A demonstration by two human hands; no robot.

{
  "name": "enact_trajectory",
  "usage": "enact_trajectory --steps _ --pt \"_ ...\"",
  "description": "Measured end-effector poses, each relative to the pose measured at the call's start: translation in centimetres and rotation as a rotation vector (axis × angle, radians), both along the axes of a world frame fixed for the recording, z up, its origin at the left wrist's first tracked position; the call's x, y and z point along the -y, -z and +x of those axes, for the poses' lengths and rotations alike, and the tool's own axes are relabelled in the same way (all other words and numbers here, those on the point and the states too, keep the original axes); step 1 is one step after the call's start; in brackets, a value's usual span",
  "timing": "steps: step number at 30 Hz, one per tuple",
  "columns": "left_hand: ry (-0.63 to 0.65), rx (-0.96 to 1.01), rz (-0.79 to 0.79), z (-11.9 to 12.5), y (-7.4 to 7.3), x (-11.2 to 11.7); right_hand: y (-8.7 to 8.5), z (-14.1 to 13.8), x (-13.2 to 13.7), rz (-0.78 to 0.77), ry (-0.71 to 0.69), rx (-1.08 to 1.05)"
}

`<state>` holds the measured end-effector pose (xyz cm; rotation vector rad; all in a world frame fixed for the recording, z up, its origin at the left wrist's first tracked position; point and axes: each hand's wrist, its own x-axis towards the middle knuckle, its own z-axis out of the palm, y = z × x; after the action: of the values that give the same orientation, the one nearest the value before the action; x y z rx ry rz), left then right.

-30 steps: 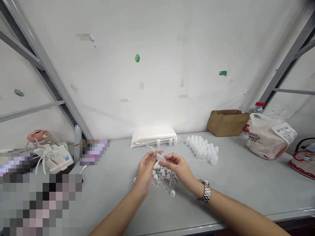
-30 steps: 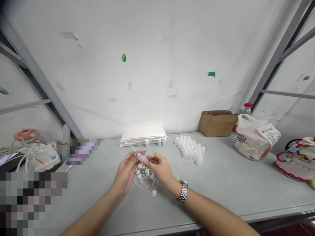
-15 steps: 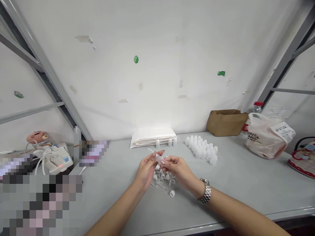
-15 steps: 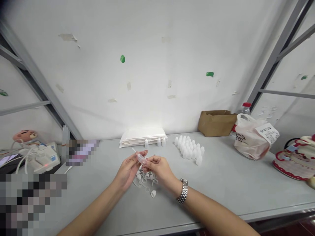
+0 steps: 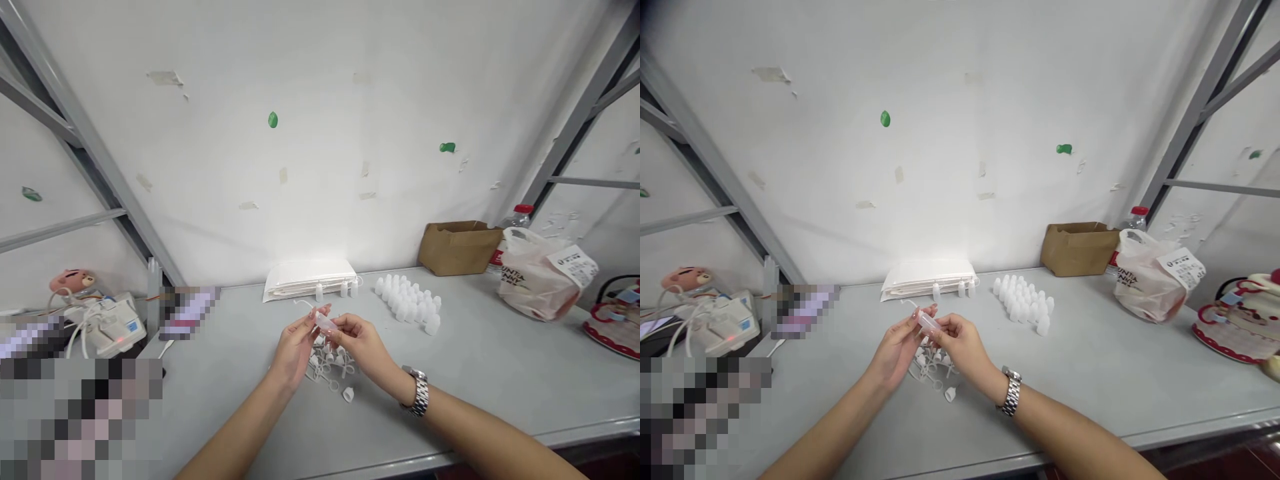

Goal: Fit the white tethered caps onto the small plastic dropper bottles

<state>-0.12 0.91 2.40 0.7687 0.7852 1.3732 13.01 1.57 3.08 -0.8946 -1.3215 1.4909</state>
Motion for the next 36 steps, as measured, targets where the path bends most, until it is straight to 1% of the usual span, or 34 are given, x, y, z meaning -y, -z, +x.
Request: enact_trajectory --steps 2,4,9,11,13,15,17,19,24,26,28,32,34,36 --pt "0.036 -0.046 0.03 -0.1 -0.3 0.2 -0.2 0.1 0.2 -0.028 -0.035 -0.034" --pt "0.067 -0.1 0.058 -0.2 -0.6 0.4 -0.2 0.2 0.2 -0.075 -0.104 -0.122" --pt "0.195 -0.154 0.075 -0.6 -1.4 0.6 0.6 0.5 -0.3 -0.321 -0.435 -0.418" --pt "0.204 -0.168 0.07 -0.7 -1.6 0.6 0.8 0.6 -0.4 -0.36 -0.492 -0.437" --pt "0.134 -0.193 0.062 -0.6 -1.6 0.7 0.7 0.5 -0.4 -0.313 -0.447 -0.373" --pt "0.035 -0.198 0.041 -0.4 -1.5 0.7 0.5 0.4 -0.4 -0.213 -0.327 -0.262" --pt "-0.022 -0.193 0.024 -0.2 -1.3 0.6 0.5 0.2 -0.4 -0.121 -0.183 -0.153" --pt "-0.033 -0.177 0.013 0.0 -1.1 0.6 0.7 0.1 -0.4 -0.056 -0.084 -0.064" --pt "-0.031 -0.073 -0.01 0.0 -1.0 0.4 1.2 0.1 -0.2 0.125 0.049 0.111" --pt "-0.021 -0.079 -0.005 0.0 -0.9 0.4 1.2 0.2 0.2 0.188 0.091 0.164" --pt "-0.019 -0.114 0.012 0.0 -0.9 0.5 0.9 0.1 0.4 0.191 0.084 0.163" --pt "0.023 -0.2 0.075 -0.2 -0.7 0.6 0.2 0.3 0.4 0.023 -0.014 0.038" --pt "0.044 -0.227 0.093 -0.3 -0.7 0.5 0.1 0.5 0.1 -0.076 -0.101 -0.069" --pt "0.066 -0.232 0.101 -0.4 -0.8 0.4 0.4 0.6 -0.2 -0.19 -0.235 -0.22"
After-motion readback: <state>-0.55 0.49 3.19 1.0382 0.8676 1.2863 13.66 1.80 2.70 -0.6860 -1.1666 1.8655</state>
